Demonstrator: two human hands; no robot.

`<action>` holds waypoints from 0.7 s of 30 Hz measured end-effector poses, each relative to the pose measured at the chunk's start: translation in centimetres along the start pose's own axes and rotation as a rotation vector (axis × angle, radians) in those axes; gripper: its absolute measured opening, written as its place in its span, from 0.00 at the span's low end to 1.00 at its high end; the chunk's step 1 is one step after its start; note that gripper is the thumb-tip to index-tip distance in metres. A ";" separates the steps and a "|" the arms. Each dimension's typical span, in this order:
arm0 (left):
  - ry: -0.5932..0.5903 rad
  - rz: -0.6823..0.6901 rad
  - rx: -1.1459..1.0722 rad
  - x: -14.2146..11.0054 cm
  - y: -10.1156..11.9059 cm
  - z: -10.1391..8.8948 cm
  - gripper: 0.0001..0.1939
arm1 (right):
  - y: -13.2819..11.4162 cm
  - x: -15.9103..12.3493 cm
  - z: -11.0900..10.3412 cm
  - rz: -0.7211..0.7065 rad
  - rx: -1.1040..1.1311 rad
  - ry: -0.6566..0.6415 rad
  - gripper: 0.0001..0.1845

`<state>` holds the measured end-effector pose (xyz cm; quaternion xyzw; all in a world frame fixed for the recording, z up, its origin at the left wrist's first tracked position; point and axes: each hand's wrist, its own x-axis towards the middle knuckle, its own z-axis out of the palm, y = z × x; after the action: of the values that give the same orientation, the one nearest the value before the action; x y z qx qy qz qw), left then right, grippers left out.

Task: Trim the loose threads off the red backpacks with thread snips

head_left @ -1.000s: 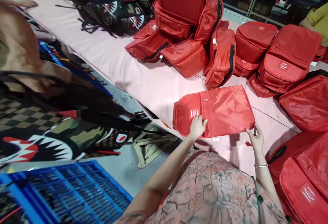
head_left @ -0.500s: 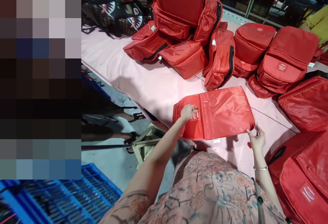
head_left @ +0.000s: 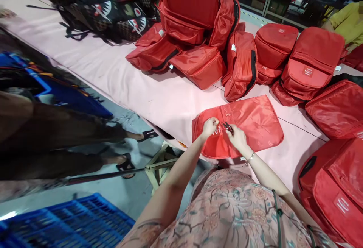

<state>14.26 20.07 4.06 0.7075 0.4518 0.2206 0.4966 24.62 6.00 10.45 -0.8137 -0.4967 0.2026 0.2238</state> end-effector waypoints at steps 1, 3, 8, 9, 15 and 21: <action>-0.001 0.010 0.005 0.0 -0.1 -0.1 0.06 | -0.6 0.5 0.5 0.013 -0.084 -0.035 0.18; -0.001 0.029 0.012 0.1 -0.2 -0.3 0.07 | -1.5 1.2 1.4 0.036 -0.222 -0.077 0.18; -0.001 0.063 0.024 0.2 -0.5 -0.4 0.07 | -1.7 1.7 2.8 0.026 -0.356 -0.075 0.18; -0.003 0.067 0.028 0.2 -0.6 -0.4 0.07 | -1.6 1.7 2.9 0.022 -0.365 -0.073 0.18; -0.034 0.067 0.043 0.5 -0.9 -0.3 0.07 | -1.5 2.2 3.8 0.007 -0.416 -0.061 0.19; 0.001 0.076 0.027 -0.6 -0.9 -0.8 0.06 | -1.2 2.0 3.1 -0.013 -0.315 -0.020 0.18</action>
<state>12.97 20.11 3.68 0.7307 0.4278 0.2335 0.4780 22.91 8.77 8.41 -0.8334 -0.5299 0.1286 0.0899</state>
